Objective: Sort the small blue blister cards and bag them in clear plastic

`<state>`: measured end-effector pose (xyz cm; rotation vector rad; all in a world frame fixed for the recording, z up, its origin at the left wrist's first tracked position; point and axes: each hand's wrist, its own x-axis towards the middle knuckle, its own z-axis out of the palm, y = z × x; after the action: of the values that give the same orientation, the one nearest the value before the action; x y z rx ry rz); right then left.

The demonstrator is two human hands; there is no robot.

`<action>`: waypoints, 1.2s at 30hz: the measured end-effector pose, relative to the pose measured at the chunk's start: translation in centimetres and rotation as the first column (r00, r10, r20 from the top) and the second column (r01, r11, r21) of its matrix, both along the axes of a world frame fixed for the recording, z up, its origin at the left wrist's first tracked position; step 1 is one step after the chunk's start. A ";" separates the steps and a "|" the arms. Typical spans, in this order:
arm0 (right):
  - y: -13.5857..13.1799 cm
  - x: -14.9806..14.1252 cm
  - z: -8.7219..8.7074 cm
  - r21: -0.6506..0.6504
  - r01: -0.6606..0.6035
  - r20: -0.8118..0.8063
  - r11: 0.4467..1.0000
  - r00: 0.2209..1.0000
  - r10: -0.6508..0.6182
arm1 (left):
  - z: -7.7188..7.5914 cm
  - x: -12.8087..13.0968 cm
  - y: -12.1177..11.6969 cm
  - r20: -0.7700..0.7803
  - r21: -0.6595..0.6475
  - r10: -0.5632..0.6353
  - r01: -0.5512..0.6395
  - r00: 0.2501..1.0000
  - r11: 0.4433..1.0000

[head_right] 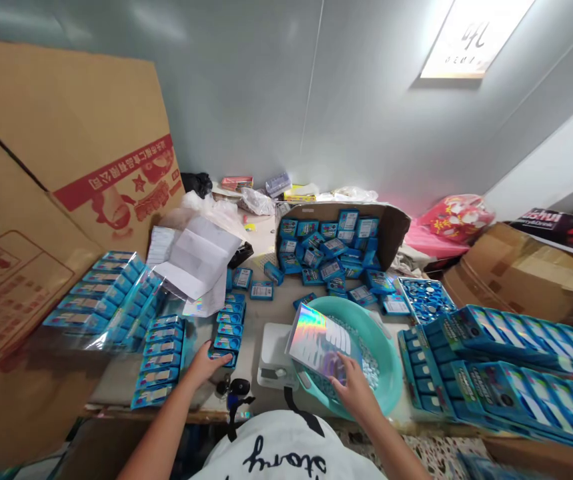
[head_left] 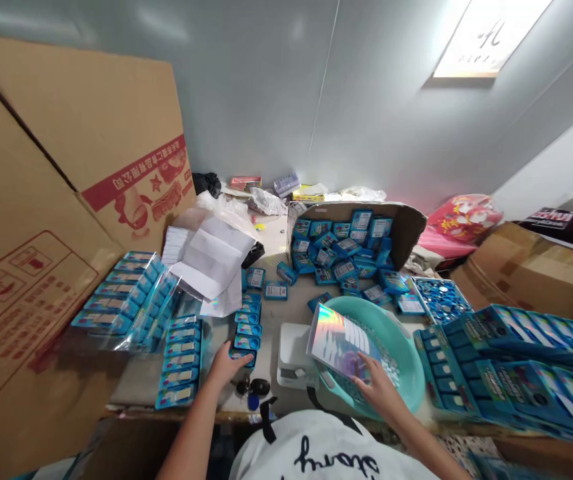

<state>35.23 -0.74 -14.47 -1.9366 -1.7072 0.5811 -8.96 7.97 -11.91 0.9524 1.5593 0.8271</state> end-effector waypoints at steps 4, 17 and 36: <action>-0.5 0.0 0.7 -0.066 -0.045 0.125 0.997 0.991 0.053 | -1.3 3.1 0.6 -0.033 0.010 -0.089 0.090 0.995 0.996; 1.9 -1.6 12.0 0.406 -0.217 0.222 0.888 0.966 0.134 | 4.4 7.4 -2.2 -0.051 0.079 0.117 -0.113 0.992 0.990; 5.3 -11.3 19.7 0.592 -0.788 0.497 0.168 0.521 0.695 | 14.3 8.3 -9.6 0.333 0.140 -0.138 0.096 0.933 0.985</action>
<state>23.91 4.57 5.26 -0.3739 -2.3982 -0.0589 -0.67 -1.64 2.39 0.9227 1.1521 0.9549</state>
